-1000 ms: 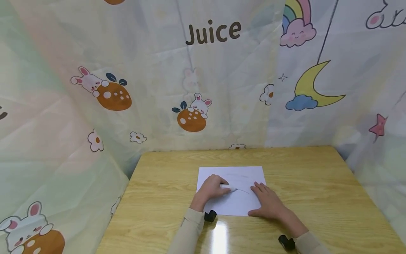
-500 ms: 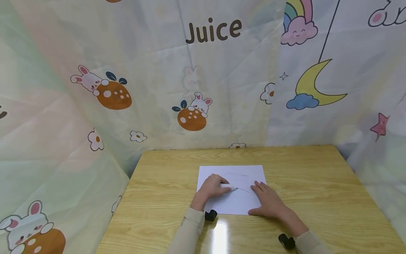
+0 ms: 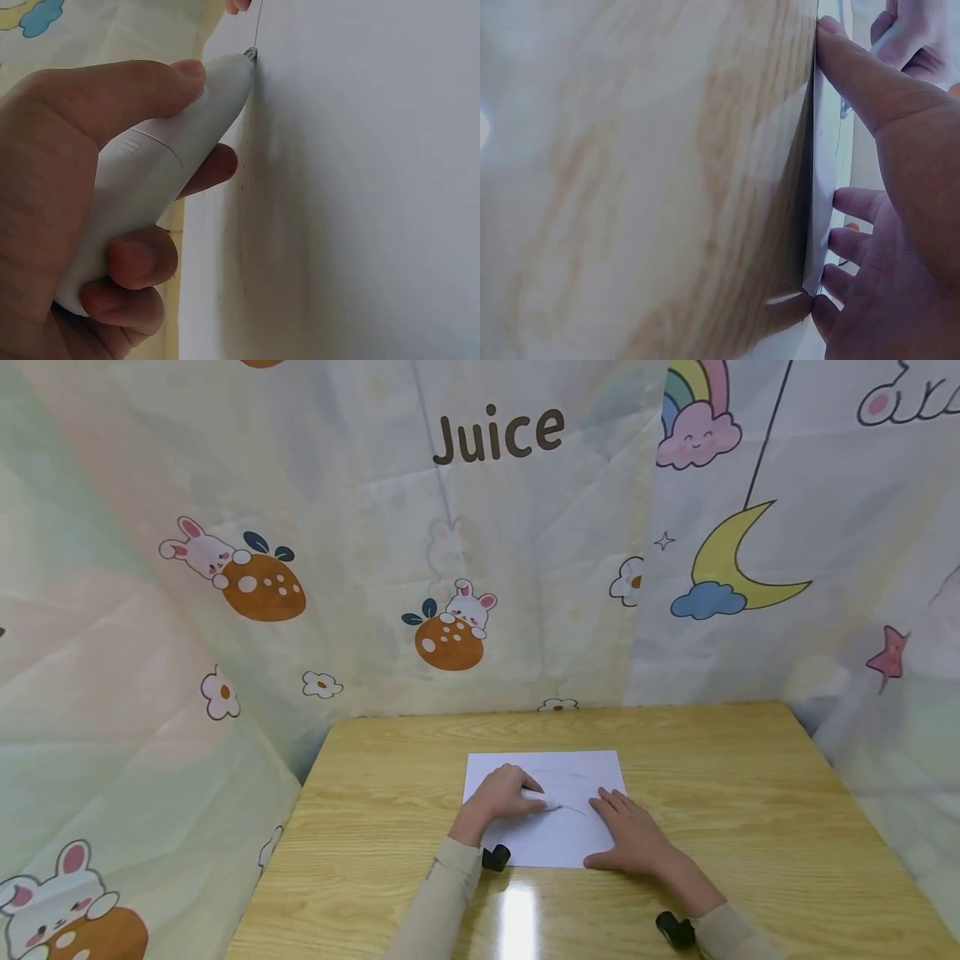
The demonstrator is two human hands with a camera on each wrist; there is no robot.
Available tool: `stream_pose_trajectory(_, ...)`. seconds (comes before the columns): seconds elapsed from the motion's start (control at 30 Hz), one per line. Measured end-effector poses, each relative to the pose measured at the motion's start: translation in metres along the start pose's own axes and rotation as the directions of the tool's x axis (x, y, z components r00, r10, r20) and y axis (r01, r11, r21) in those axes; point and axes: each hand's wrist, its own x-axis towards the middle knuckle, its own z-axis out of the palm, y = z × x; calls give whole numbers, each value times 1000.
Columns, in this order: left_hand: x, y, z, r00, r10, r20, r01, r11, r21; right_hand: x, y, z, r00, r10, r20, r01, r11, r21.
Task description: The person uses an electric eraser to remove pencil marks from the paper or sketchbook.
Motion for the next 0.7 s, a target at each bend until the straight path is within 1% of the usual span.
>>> stream_pose_trajectory(0.1, 4, 1, -1, 999, 23, 31, -23, 1000, -1, 0, 1, 1, 1000, -1, 0, 1, 1000, -7)
stream_pose_trajectory(0.17, 5, 1, -2, 999, 28, 40, -28, 1000, 4, 0, 1, 1, 1000, 2, -1, -2, 1000, -7)
stream_pose_trajectory(0.37, 3, -1, -3, 999, -1, 37, 0, 1000, 21, 0, -1, 1, 1000, 12, 20, -12, 1000, 0)
stream_pose_trajectory(0.5, 5, 1, -5, 999, 8, 43, -8, 1000, 18, 2, -1, 0, 1000, 4, 21, -4, 1000, -8)
stream_pose_trajectory(0.7, 6, 2, -7, 998, 2, 57, -5, 998, 56, 1, -1, -1, 1000, 8, 12, -8, 1000, -6)
